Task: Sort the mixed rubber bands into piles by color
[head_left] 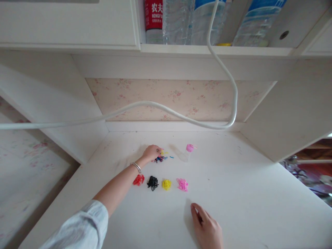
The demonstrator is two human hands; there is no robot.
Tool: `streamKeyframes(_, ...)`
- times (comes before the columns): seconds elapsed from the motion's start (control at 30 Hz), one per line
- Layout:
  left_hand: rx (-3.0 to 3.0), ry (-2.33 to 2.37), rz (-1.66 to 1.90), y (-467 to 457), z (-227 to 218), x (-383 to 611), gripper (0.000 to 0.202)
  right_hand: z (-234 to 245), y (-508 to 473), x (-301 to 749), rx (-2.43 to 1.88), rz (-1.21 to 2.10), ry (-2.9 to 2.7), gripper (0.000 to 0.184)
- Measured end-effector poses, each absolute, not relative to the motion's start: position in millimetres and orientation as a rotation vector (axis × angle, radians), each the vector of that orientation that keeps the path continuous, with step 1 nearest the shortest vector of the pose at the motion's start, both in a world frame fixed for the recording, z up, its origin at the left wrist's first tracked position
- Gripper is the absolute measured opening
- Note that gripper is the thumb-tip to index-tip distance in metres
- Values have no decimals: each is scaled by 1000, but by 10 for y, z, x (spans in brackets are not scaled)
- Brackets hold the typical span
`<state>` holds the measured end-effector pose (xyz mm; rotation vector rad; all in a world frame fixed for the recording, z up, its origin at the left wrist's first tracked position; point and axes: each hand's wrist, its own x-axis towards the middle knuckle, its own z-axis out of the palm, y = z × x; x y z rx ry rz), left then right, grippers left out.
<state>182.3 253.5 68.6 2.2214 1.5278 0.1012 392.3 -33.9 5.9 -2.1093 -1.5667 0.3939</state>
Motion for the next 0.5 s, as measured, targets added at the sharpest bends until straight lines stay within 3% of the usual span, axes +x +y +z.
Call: streamKeyframes(0.5, 2417, 1594, -34, 2453, 632, 2251, 35, 46, -337, 3916, -2082, 334, -1634, 41)
